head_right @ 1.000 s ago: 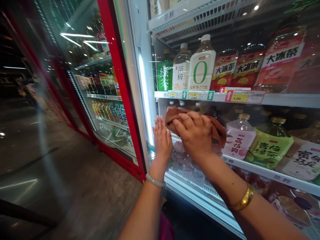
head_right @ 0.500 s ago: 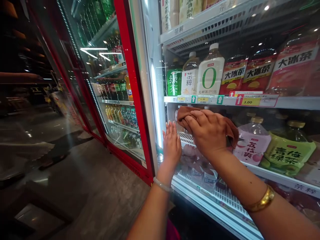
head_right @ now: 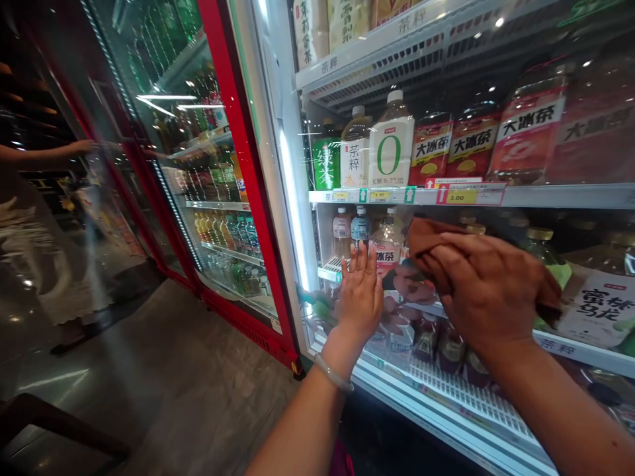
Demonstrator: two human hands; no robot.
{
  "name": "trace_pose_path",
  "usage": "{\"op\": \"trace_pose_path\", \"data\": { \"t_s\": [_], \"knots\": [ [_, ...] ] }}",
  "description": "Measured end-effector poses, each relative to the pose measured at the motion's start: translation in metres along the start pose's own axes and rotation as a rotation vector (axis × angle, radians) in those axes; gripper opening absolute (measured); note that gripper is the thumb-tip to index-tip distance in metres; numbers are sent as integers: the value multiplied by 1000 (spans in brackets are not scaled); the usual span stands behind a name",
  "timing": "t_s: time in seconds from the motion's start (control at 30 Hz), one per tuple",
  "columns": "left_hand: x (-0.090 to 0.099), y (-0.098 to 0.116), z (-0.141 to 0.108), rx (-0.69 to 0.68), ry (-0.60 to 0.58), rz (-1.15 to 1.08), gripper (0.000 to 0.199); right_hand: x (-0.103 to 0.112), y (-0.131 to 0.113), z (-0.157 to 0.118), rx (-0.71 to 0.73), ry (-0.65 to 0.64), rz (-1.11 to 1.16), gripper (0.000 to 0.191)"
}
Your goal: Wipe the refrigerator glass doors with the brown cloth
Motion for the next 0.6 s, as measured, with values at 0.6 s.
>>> {"op": "trace_pose_path", "data": {
  "t_s": [0.6],
  "knots": [
    [-59, 113, -14, -207, 0, -73, 83, 58, 96, -81, -193, 14, -72, 30]
  ]
}}
Point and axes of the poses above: each hand's wrist, its own z-axis towards the middle knuckle, its own x-axis out of the back of the hand, y = z × x, the point moved 10 cm from there along z, towards the middle knuckle, and after that the axes turned 3 degrees about -x, right-handed, at the moved point
